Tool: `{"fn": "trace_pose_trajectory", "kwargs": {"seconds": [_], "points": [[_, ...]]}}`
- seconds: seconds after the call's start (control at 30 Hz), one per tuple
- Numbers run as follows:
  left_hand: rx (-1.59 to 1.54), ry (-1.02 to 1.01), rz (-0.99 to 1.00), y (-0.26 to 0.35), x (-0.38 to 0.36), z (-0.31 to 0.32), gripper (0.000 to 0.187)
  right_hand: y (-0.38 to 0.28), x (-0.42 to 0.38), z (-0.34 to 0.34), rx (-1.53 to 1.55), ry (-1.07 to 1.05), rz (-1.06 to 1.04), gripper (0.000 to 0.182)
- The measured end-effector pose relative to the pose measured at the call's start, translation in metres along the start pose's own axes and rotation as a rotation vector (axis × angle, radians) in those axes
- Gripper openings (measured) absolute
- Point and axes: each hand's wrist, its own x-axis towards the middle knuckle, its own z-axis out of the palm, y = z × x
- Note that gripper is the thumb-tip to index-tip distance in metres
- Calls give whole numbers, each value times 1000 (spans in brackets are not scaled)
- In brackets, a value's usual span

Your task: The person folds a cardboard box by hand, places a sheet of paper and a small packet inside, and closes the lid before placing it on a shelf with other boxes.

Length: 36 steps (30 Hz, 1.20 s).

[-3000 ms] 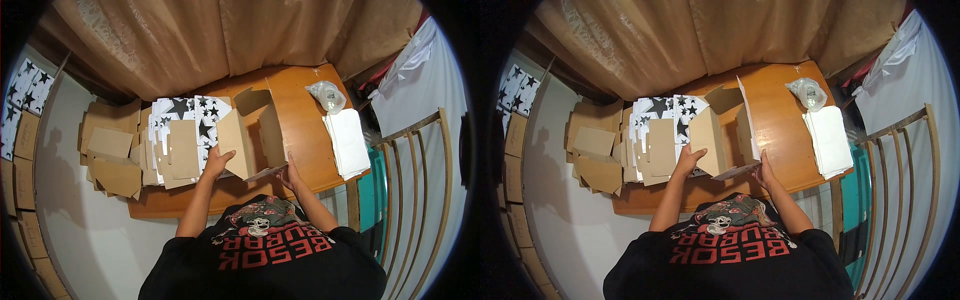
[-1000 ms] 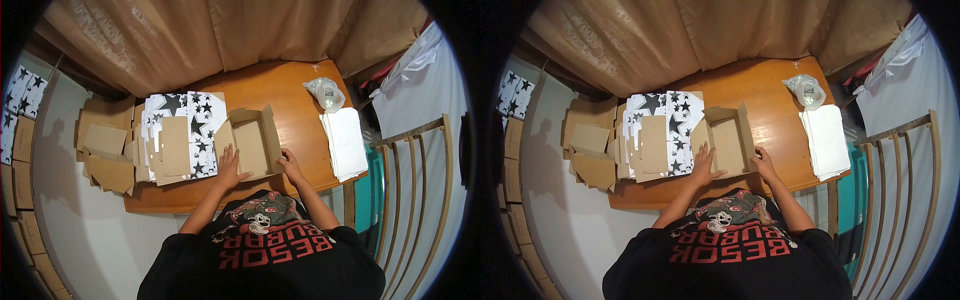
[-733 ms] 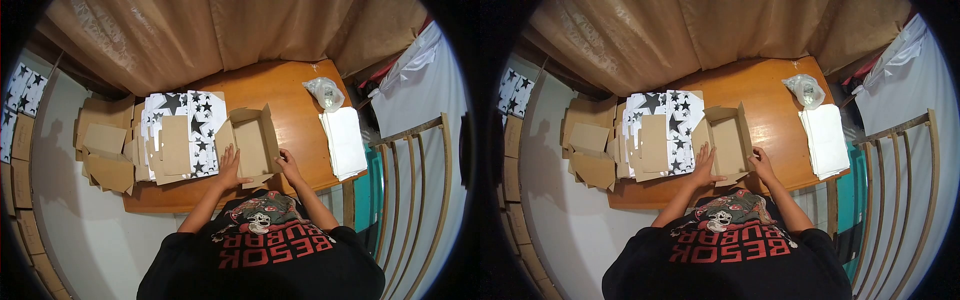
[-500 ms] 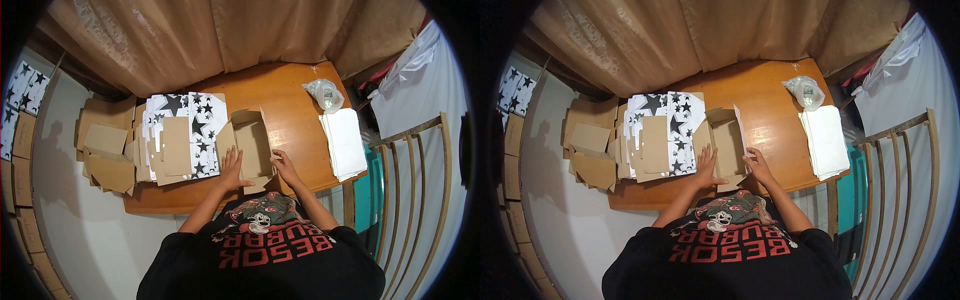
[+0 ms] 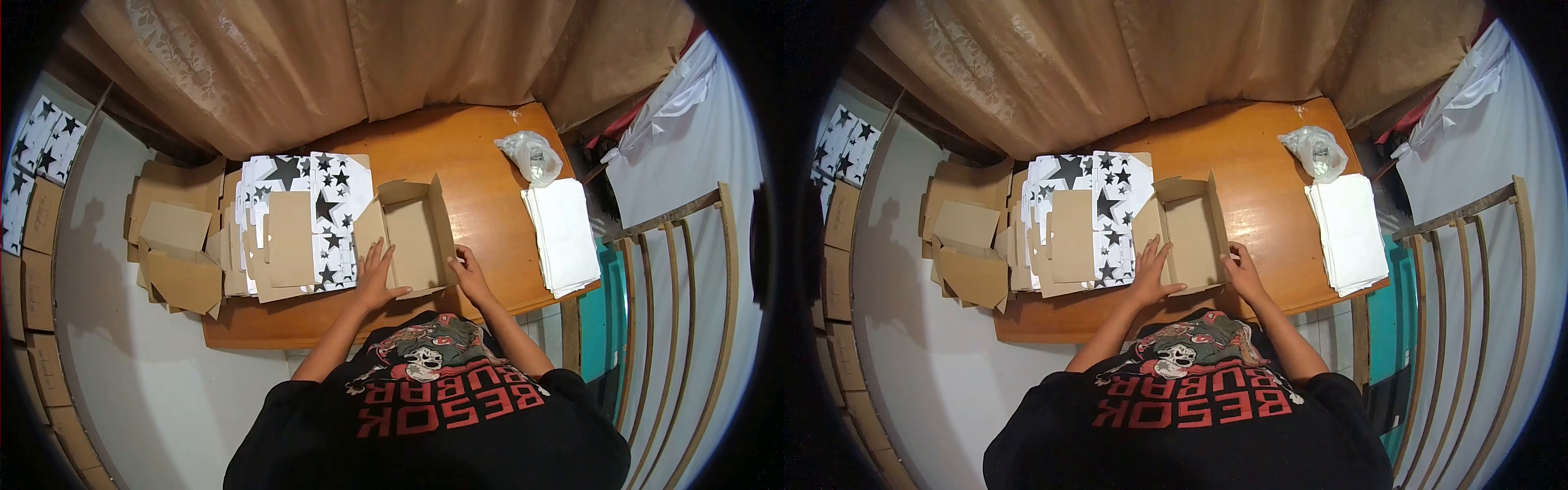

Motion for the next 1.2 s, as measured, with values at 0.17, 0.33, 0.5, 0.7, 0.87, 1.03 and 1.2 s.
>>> {"fn": "trace_pose_trajectory", "kwargs": {"seconds": [0.17,0.33,0.5,0.7,0.87,1.03,1.2], "points": [[55,33,-56,-7,30,-10,112,-14,-11,-5,7,76,22,50],[59,159,31,-26,90,-29,104,-26,-22,-7,-205,182,-299,67],[-56,205,86,-50,133,-32,102,-31,-30,-8,-130,11,-236,67],[-56,136,49,-40,125,-30,100,-16,-29,0,-105,-66,-168,45],[-134,163,57,-38,120,-34,94,-25,-27,9,-465,-162,-282,37],[-328,291,161,-33,122,-43,89,-19,-26,15,-708,-239,-241,44],[-372,377,150,-15,121,-55,90,-17,-24,21,-632,-159,-179,46]]}}
